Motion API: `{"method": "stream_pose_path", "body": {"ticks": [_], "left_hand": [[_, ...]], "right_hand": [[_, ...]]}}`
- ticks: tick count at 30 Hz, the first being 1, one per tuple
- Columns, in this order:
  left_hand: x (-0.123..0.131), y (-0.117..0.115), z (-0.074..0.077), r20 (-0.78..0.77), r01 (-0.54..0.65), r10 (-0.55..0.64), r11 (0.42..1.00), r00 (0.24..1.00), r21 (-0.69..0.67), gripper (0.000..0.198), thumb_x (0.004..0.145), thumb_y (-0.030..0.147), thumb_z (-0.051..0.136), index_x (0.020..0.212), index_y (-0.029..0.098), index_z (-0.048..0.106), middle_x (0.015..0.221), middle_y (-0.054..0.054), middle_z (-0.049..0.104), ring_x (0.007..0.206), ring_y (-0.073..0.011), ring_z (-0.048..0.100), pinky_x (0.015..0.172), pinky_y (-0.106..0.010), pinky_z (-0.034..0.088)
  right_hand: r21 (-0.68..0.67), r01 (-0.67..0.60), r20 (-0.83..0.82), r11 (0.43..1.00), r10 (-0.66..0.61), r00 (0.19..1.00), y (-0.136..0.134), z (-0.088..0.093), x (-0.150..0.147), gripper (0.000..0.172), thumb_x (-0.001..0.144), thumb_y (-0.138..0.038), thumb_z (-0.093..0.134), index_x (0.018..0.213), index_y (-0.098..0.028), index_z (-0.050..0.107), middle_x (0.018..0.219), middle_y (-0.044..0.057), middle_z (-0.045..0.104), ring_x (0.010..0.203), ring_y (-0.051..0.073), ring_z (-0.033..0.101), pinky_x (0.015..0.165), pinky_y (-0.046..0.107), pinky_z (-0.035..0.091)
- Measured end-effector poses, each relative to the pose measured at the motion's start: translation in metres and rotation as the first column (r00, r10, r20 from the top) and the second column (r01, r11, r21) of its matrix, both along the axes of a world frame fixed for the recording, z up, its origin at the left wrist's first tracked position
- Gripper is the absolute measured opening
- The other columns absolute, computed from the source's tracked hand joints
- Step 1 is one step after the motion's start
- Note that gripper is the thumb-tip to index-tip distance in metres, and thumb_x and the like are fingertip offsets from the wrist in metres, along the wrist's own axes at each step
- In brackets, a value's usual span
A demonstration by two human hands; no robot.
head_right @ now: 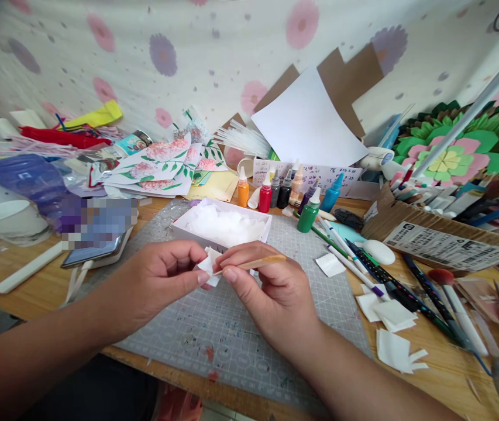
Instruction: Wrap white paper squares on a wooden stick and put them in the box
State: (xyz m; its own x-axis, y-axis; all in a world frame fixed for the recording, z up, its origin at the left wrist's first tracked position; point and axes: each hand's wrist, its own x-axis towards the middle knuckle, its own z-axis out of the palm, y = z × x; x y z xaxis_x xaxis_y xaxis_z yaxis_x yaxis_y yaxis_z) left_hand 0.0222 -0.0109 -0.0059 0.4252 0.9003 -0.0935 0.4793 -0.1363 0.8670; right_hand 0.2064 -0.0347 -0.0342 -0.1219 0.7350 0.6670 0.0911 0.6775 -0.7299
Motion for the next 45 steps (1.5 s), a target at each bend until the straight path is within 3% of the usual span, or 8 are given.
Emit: {"method": "stream_pose_path", "body": {"ticks": [7,15,22,30,37,42,45], "left_hand": [[0.001,0.001,-0.003,0.021,-0.021,0.021,0.999,1.0,-0.025,0.017,0.074,0.035,0.064,0.077,0.019,0.061,0.061,0.006,0.045,0.057,-0.0103,0.038,0.053,-0.024,0.03],[0.001,0.0,0.0,0.042,-0.001,0.003,0.999,0.999,-0.05,0.015,0.078,0.031,0.057,0.072,0.018,0.062,0.067,0.002,0.058,0.065,-0.0132,0.048,0.061,-0.027,0.035],[0.001,0.002,-0.002,0.044,-0.005,0.007,0.999,0.999,-0.043,0.014,0.078,0.03,0.059,0.071,0.018,0.062,0.067,0.003,0.058,0.065,-0.0128,0.048,0.061,-0.027,0.035],[0.003,0.001,0.001,0.076,-0.041,0.046,0.997,0.996,-0.066,0.014,0.077,0.029,0.061,0.071,0.017,0.061,0.067,0.003,0.062,0.067,-0.0136,0.052,0.065,-0.027,0.038],[0.003,0.004,0.0,0.057,-0.078,0.084,0.992,0.995,-0.101,0.014,0.075,0.028,0.061,0.066,0.018,0.059,0.061,0.005,0.056,0.06,-0.0118,0.043,0.059,-0.026,0.032],[0.004,0.005,-0.001,0.095,-0.077,0.091,0.988,0.991,-0.136,0.011,0.073,0.024,0.06,0.064,0.017,0.06,0.064,0.003,0.058,0.064,-0.0133,0.047,0.064,-0.028,0.033],[0.005,0.006,-0.004,0.142,-0.078,0.102,0.983,0.985,-0.166,0.01,0.073,0.022,0.06,0.065,0.017,0.061,0.067,0.003,0.059,0.068,-0.0142,0.051,0.068,-0.028,0.035]], "right_hand": [[0.076,0.055,0.059,0.996,-0.059,0.997,0.0,0.001,0.001,0.013,0.083,-0.007,0.062,0.083,-0.017,0.069,0.083,0.006,0.074,0.083,0.016,0.07,0.079,0.033,0.056],[0.083,0.051,0.067,0.995,-0.057,0.996,-0.001,0.002,0.001,0.014,0.084,-0.006,0.061,0.083,-0.017,0.069,0.083,0.007,0.074,0.083,0.016,0.07,0.078,0.033,0.056],[0.087,0.046,0.096,0.995,-0.055,0.994,-0.001,0.002,0.001,0.014,0.083,-0.005,0.061,0.083,-0.016,0.069,0.084,0.008,0.074,0.083,0.017,0.07,0.078,0.033,0.056],[0.193,0.065,0.169,0.979,-0.098,0.981,-0.003,0.003,0.001,0.017,0.08,-0.003,0.062,0.088,-0.016,0.07,0.084,0.008,0.075,0.083,0.019,0.071,0.072,0.033,0.059],[0.127,0.249,0.091,0.96,-0.261,0.961,0.006,-0.001,0.008,0.015,0.083,-0.011,0.062,0.083,-0.023,0.071,0.082,0.003,0.075,0.082,0.019,0.07,0.078,0.036,0.057],[0.023,0.467,0.021,0.884,-0.467,0.884,0.021,-0.007,0.015,0.015,0.085,-0.017,0.061,0.078,-0.024,0.072,0.082,0.002,0.075,0.085,0.019,0.07,0.081,0.037,0.056],[0.0,0.519,0.071,0.855,-0.517,0.853,0.032,-0.013,0.02,0.012,0.084,-0.02,0.063,0.077,-0.022,0.072,0.082,0.003,0.075,0.084,0.02,0.07,0.08,0.038,0.056]]}}
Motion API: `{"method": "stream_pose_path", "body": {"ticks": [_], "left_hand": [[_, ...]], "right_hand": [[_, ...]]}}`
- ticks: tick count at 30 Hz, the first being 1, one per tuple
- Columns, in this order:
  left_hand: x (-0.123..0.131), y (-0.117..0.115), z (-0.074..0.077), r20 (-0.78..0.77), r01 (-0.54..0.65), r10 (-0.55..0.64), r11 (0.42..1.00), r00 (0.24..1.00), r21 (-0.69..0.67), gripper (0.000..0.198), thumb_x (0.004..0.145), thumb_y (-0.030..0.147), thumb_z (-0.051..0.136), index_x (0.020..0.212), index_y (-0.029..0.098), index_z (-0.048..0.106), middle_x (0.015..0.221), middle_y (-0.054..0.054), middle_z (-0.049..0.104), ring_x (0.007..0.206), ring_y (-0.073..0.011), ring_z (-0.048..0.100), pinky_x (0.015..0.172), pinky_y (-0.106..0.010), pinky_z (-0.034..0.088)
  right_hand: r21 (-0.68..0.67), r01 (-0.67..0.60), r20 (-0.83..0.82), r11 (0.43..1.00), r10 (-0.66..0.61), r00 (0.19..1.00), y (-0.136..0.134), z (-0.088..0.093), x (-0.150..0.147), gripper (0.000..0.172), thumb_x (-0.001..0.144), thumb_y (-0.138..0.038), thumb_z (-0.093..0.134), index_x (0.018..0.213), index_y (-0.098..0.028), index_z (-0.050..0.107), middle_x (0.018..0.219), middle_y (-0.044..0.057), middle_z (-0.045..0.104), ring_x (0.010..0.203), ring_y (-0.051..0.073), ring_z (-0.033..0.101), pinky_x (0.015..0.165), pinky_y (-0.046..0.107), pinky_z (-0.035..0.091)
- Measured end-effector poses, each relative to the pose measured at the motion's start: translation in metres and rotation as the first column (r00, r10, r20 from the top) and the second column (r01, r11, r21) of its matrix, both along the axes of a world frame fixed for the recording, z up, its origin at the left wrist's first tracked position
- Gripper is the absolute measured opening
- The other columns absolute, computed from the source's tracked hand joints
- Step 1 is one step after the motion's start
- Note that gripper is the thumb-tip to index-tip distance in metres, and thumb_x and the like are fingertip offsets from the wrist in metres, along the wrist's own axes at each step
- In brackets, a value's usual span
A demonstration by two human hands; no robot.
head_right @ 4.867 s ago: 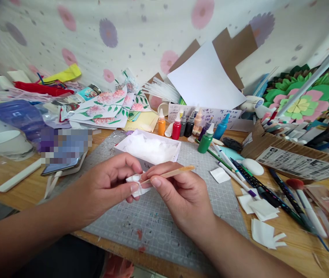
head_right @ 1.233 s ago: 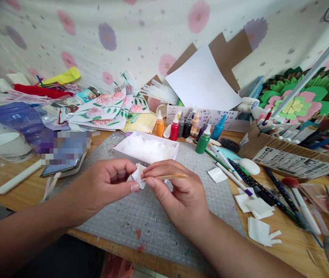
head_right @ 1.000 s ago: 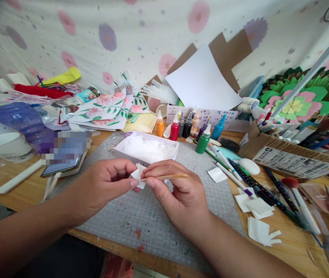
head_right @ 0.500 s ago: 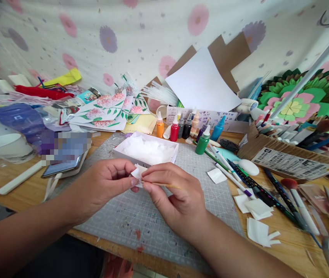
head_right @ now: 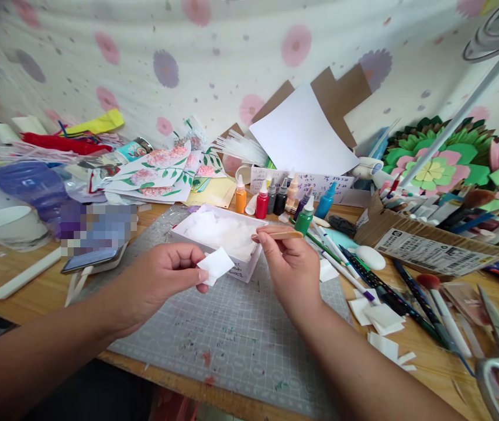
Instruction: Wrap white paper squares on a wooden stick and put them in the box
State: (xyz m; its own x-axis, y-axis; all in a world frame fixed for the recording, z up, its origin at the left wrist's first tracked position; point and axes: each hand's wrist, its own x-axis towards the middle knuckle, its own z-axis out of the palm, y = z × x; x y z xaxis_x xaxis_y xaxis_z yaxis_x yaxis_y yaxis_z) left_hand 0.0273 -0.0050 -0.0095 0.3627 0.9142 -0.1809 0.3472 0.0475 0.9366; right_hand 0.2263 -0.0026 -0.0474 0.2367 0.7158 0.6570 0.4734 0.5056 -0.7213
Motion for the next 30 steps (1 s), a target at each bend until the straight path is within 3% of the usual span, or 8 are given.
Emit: {"method": "stream_pose_path", "body": {"ticks": [4,7,9,12,14,22,30], "left_hand": [[0.0,0.002,-0.004,0.088,-0.013,0.014,1.0,0.996,-0.012,0.007,0.073,0.02,0.06,0.069,0.016,0.062,0.07,0.001,0.062,0.071,-0.0146,0.053,0.072,-0.029,0.037],[0.0,0.003,-0.006,0.118,-0.031,0.034,0.999,0.992,-0.033,0.007,0.074,0.021,0.06,0.069,0.016,0.061,0.069,0.001,0.062,0.071,-0.0146,0.053,0.073,-0.029,0.038],[0.0,0.003,-0.006,0.138,-0.037,0.043,0.998,0.99,-0.047,0.008,0.074,0.022,0.061,0.068,0.016,0.06,0.067,0.001,0.061,0.07,-0.0145,0.053,0.072,-0.029,0.039],[0.0,0.002,-0.005,0.173,-0.032,0.041,0.998,0.984,-0.055,0.013,0.075,0.026,0.062,0.068,0.016,0.058,0.066,0.002,0.058,0.069,-0.0143,0.053,0.073,-0.029,0.04],[0.0,0.002,-0.005,0.189,-0.022,0.03,0.999,0.981,-0.043,0.016,0.077,0.029,0.063,0.069,0.016,0.058,0.066,0.002,0.056,0.069,-0.0144,0.054,0.073,-0.029,0.041],[0.0,0.003,-0.005,0.165,0.019,-0.016,1.0,0.986,-0.016,0.019,0.075,0.033,0.068,0.072,0.016,0.061,0.07,0.001,0.061,0.071,-0.0148,0.056,0.072,-0.029,0.041],[0.0,0.003,-0.004,0.142,0.048,-0.044,0.999,0.989,-0.024,0.009,0.076,0.023,0.063,0.071,0.016,0.064,0.067,0.003,0.062,0.069,-0.0135,0.054,0.071,-0.027,0.038]], "right_hand": [[0.024,0.001,0.027,1.0,-0.002,1.0,0.007,-0.005,0.004,0.009,0.082,-0.022,0.064,0.075,-0.021,0.07,0.082,0.005,0.074,0.083,0.021,0.069,0.081,0.041,0.055],[0.119,-0.029,0.011,0.992,0.028,1.0,0.0,-0.001,0.003,0.007,0.083,-0.02,0.063,0.08,-0.022,0.069,0.088,0.005,0.073,0.091,0.021,0.067,0.087,0.043,0.053],[0.183,-0.144,0.034,0.973,0.14,0.99,-0.01,0.006,0.0,0.01,0.084,-0.016,0.062,0.084,-0.023,0.069,0.09,0.005,0.073,0.093,0.021,0.067,0.088,0.044,0.053],[0.149,-0.375,0.151,0.915,0.353,0.923,-0.024,0.015,-0.008,0.016,0.082,-0.01,0.062,0.089,-0.022,0.07,0.088,0.006,0.074,0.089,0.021,0.069,0.082,0.041,0.056],[0.128,-0.435,0.21,0.891,0.404,0.89,-0.029,0.018,-0.013,0.017,0.081,-0.009,0.063,0.091,-0.021,0.071,0.089,0.007,0.075,0.087,0.021,0.07,0.081,0.039,0.057],[0.089,-0.402,0.217,0.911,0.377,0.901,-0.028,0.015,-0.019,0.017,0.082,-0.009,0.063,0.088,-0.022,0.073,0.081,0.005,0.076,0.084,0.02,0.071,0.074,0.035,0.06],[0.051,-0.383,0.013,0.922,0.383,0.924,-0.023,0.01,-0.018,0.015,0.082,-0.012,0.064,0.081,-0.024,0.073,0.079,0.003,0.076,0.083,0.018,0.071,0.075,0.034,0.059]]}}
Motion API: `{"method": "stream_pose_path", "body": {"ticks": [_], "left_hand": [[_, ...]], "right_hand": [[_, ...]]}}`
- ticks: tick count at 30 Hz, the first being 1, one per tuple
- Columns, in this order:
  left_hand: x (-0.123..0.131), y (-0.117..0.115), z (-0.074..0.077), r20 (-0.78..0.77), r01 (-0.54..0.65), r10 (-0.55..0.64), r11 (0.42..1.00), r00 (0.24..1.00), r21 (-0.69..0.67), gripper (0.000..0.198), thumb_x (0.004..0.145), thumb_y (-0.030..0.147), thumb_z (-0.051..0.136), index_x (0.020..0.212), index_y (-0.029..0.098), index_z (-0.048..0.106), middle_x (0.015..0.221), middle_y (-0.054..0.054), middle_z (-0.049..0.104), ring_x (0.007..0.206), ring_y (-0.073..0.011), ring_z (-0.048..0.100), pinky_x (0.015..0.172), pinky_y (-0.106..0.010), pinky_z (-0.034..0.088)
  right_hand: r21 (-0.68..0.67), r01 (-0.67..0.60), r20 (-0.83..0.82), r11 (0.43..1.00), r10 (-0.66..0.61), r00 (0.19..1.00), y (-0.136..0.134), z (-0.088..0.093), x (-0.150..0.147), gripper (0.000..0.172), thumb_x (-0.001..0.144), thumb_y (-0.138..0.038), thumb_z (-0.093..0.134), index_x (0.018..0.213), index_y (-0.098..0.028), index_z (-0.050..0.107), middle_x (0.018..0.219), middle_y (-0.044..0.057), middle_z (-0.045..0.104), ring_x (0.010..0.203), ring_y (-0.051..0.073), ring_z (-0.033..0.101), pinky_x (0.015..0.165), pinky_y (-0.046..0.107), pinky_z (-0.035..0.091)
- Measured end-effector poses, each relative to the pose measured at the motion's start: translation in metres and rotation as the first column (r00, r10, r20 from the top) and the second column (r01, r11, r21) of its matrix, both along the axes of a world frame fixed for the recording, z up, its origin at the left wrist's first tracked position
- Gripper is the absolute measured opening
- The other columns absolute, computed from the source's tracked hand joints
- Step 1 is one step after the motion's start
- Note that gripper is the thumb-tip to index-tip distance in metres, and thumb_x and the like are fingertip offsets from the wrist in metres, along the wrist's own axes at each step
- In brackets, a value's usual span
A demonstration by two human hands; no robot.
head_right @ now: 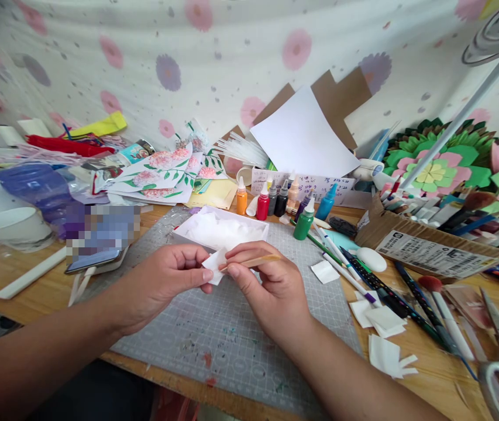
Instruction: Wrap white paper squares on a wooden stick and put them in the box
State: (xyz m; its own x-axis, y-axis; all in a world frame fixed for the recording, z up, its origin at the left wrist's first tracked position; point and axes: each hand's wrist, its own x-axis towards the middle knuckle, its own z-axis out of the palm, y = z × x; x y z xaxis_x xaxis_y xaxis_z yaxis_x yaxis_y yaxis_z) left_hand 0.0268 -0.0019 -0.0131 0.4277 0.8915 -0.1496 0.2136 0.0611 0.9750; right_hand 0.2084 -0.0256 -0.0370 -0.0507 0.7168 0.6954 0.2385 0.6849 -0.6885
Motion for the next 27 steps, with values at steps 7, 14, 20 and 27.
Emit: {"method": "stream_pose_path", "body": {"ticks": [7,14,20,27], "left_hand": [[0.0,0.001,0.0,-0.044,-0.024,0.025,1.0,0.999,0.011,0.009,0.075,0.023,0.062,0.069,0.017,0.061,0.065,0.002,0.061,0.066,-0.0141,0.055,0.069,-0.027,0.038],[-0.002,0.01,-0.006,-0.019,-0.071,0.071,0.997,0.997,0.002,0.013,0.074,0.025,0.061,0.065,0.016,0.056,0.063,0.003,0.056,0.063,-0.0129,0.055,0.068,-0.028,0.041],[-0.003,0.011,-0.006,0.043,-0.124,0.126,0.991,0.991,-0.049,0.016,0.075,0.025,0.063,0.066,0.015,0.055,0.066,0.004,0.055,0.063,-0.0112,0.056,0.069,-0.027,0.043],[-0.003,0.01,-0.006,0.088,-0.122,0.129,0.989,0.988,-0.081,0.017,0.075,0.025,0.065,0.066,0.015,0.054,0.067,0.004,0.053,0.063,-0.0107,0.054,0.069,-0.028,0.043]], "right_hand": [[-0.056,0.095,-0.092,0.994,-0.1,0.991,0.006,-0.006,0.005,0.014,0.083,-0.016,0.064,0.078,-0.024,0.074,0.079,0.003,0.074,0.086,0.019,0.069,0.078,0.038,0.057],[-0.153,0.325,-0.088,0.933,-0.34,0.936,0.024,-0.011,0.016,0.014,0.083,-0.021,0.063,0.072,-0.021,0.073,0.08,0.003,0.074,0.083,0.019,0.069,0.078,0.038,0.058],[-0.148,0.379,-0.034,0.914,-0.387,0.921,0.033,-0.02,0.021,0.012,0.081,-0.024,0.065,0.073,-0.02,0.072,0.081,0.005,0.073,0.081,0.02,0.069,0.079,0.041,0.056],[0.051,0.309,-0.034,0.95,-0.308,0.951,0.019,-0.009,0.018,0.009,0.084,-0.019,0.062,0.081,-0.022,0.07,0.091,0.006,0.072,0.093,0.021,0.067,0.089,0.043,0.052]]}}
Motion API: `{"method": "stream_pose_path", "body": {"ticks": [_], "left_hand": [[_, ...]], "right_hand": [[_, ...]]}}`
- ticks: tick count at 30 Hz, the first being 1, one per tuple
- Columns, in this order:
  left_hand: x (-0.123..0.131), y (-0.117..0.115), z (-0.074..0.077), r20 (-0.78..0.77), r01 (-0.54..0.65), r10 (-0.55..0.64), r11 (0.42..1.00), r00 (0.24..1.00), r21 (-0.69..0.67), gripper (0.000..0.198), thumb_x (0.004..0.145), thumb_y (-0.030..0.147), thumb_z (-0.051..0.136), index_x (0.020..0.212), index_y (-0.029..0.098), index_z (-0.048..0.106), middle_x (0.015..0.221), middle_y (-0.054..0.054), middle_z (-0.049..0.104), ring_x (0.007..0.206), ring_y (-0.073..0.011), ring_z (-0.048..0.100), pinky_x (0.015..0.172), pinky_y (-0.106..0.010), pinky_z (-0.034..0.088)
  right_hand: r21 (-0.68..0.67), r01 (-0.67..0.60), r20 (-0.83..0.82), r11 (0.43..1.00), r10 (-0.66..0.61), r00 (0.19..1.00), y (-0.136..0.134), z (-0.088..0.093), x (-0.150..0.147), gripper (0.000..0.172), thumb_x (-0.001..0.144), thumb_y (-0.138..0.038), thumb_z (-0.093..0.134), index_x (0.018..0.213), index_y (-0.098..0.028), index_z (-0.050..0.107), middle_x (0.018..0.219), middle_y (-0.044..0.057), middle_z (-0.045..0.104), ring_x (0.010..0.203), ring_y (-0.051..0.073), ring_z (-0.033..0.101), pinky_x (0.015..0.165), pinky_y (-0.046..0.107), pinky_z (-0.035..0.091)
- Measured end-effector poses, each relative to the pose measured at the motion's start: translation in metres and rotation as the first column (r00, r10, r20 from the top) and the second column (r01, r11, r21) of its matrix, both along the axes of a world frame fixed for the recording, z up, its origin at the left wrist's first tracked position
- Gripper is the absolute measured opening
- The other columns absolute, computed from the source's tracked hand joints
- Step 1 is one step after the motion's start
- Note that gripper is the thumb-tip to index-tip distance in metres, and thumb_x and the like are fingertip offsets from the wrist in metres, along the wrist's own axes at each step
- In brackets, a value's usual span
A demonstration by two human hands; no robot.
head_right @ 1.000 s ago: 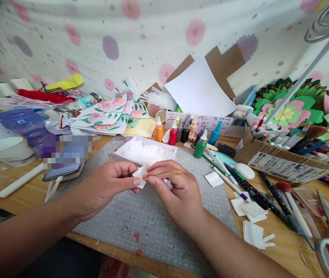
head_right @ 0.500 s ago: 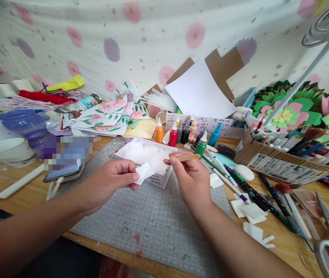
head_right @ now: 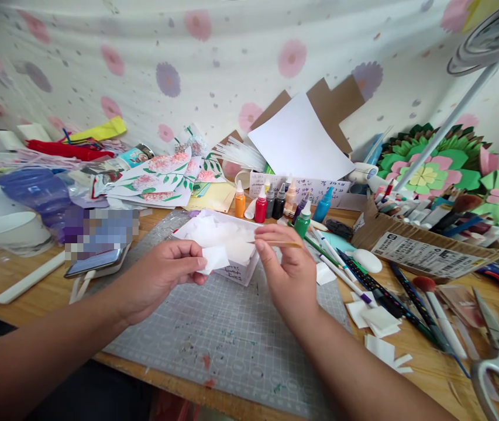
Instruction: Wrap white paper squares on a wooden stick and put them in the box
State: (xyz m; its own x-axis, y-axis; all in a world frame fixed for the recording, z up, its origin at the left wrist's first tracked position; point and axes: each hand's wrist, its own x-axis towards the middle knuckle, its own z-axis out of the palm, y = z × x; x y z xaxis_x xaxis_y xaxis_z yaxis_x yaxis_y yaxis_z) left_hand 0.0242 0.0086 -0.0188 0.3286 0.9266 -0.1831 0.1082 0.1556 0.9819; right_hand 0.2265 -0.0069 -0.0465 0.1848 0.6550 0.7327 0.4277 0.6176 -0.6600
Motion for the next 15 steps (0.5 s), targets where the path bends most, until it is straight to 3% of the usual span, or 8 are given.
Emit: {"method": "stream_pose_path", "body": {"ticks": [3,5,8,11,15], "left_hand": [[0.001,-0.003,0.001,0.037,0.017,-0.017,1.0,0.999,-0.002,0.018,0.076,0.025,0.065,0.066,0.014,0.056,0.068,0.003,0.053,0.065,-0.0114,0.054,0.07,-0.029,0.044],[0.002,-0.006,0.002,0.078,0.027,-0.026,1.0,0.997,-0.014,0.017,0.077,0.025,0.065,0.067,0.014,0.057,0.068,0.003,0.053,0.066,-0.0119,0.054,0.071,-0.03,0.044],[0.003,-0.011,0.004,0.165,0.051,-0.043,0.998,0.985,-0.044,0.017,0.077,0.025,0.066,0.069,0.013,0.059,0.07,0.001,0.055,0.069,-0.0125,0.054,0.072,-0.031,0.046],[0.004,-0.013,0.006,0.211,0.08,-0.067,0.995,0.975,-0.053,0.017,0.08,0.027,0.064,0.072,0.012,0.062,0.075,-0.002,0.059,0.071,-0.0136,0.055,0.073,-0.032,0.047],[0.002,-0.011,0.005,0.118,0.042,-0.044,0.999,0.992,0.013,0.018,0.081,0.029,0.063,0.072,0.013,0.062,0.075,-0.001,0.06,0.072,-0.0149,0.056,0.073,-0.032,0.045]], "right_hand": [[0.06,-0.265,0.123,0.962,0.257,0.959,-0.014,0.01,-0.007,0.014,0.084,-0.012,0.062,0.088,-0.021,0.07,0.09,0.006,0.074,0.089,0.019,0.069,0.081,0.038,0.056],[0.043,-0.339,0.198,0.94,0.325,0.925,-0.021,0.014,-0.012,0.015,0.083,-0.01,0.063,0.091,-0.021,0.07,0.096,0.008,0.074,0.09,0.019,0.07,0.08,0.036,0.058],[0.032,-0.347,0.251,0.937,0.329,0.911,-0.024,0.014,-0.015,0.016,0.082,-0.01,0.064,0.093,-0.02,0.07,0.098,0.009,0.074,0.091,0.019,0.07,0.079,0.035,0.059],[0.044,-0.346,0.201,0.937,0.331,0.922,-0.022,0.012,-0.016,0.017,0.082,-0.008,0.063,0.092,-0.02,0.07,0.091,0.008,0.075,0.087,0.019,0.071,0.076,0.035,0.059],[0.035,-0.343,0.071,0.939,0.34,0.938,-0.02,0.01,-0.016,0.018,0.082,-0.007,0.062,0.087,-0.023,0.071,0.085,0.004,0.076,0.086,0.018,0.071,0.077,0.034,0.059]]}}
